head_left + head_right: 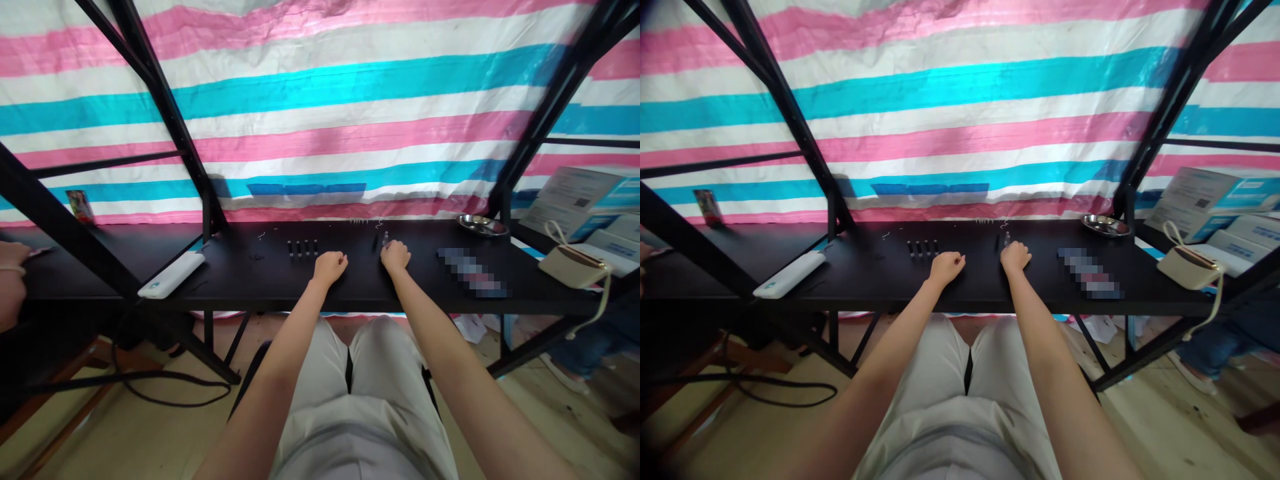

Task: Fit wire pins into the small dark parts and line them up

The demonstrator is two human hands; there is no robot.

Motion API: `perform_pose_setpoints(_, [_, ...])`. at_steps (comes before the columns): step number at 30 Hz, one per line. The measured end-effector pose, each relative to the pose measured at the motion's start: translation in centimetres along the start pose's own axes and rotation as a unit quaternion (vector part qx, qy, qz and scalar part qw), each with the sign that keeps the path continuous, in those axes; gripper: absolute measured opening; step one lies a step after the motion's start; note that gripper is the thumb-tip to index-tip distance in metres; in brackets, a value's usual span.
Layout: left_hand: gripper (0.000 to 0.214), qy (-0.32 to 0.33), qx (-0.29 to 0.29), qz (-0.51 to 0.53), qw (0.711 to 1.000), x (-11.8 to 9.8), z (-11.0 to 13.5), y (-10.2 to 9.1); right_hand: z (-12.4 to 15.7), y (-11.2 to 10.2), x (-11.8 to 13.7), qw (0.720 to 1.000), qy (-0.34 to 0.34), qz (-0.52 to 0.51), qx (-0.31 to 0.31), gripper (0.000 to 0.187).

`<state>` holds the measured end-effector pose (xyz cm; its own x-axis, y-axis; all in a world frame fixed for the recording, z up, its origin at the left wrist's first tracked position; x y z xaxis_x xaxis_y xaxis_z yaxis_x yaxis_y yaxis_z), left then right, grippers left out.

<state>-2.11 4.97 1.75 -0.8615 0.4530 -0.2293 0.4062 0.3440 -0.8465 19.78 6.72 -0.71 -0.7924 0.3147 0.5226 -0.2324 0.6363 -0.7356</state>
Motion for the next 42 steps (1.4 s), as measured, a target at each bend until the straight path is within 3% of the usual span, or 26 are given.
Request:
perform_pose_setpoints(5, [0.034,-0.003,-0.001,0.001,1.0,0.0,0.0,0.0,1.2,-0.9,2.9,0.979,-0.197,-0.018,-0.043,0.023])
perform_pose_setpoints(8, [0.033,0.003,-0.009,0.0,1.0,0.0,0.0,-0.1,1.7,-0.6,4.0,0.964,-0.264,-0.013,-0.038,0.022])
perform_pose_setpoints(13, [0.033,0.004,-0.006,0.007,1.0,-0.1,0.1,-0.1,1.7,0.2,4.2,0.957,-0.29,0.003,0.0,0.02])
perform_pose_setpoints(21, [0.032,-0.002,-0.006,0.008,1.0,0.0,0.1,-0.2,1.7,0.1,4.3,0.957,-0.29,-0.012,-0.004,0.023])
perform_pose_setpoints(28, [0.029,0.002,-0.024,0.045,0.999,0.0,0.1,-0.2,2.4,-1.0,4.5,0.947,-0.294,-0.129,-0.022,0.021])
perform_pose_setpoints(32, [0.027,0.009,-0.043,0.135,0.99,0.2,-0.1,-0.6,4.0,-1.9,6.1,0.92,-0.347,-0.182,-0.008,0.021])
perform_pose_setpoints(38, [0.039,-0.001,-0.041,0.181,0.983,0.9,-0.3,-0.2,7.2,-1.9,9.0,0.846,-0.513,-0.138,0.048,0.025])
perform_pose_setpoints(42, [0.033,0.022,-0.029,0.208,0.977,1.0,-0.6,0.6,8.1,-2.2,9.4,0.816,-0.558,-0.143,0.042,0.028])
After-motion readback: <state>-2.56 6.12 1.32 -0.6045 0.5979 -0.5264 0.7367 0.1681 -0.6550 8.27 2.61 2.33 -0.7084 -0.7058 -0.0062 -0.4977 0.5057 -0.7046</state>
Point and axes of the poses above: each hand's wrist, its own z-axis away from the middle knuckle, its own y-axis out of the palm, x = y × z, the point moved 6 cm from there along -z, towards the middle knuckle, and after that the axes turned 5 degrees about -x, right-handed, at the moved point
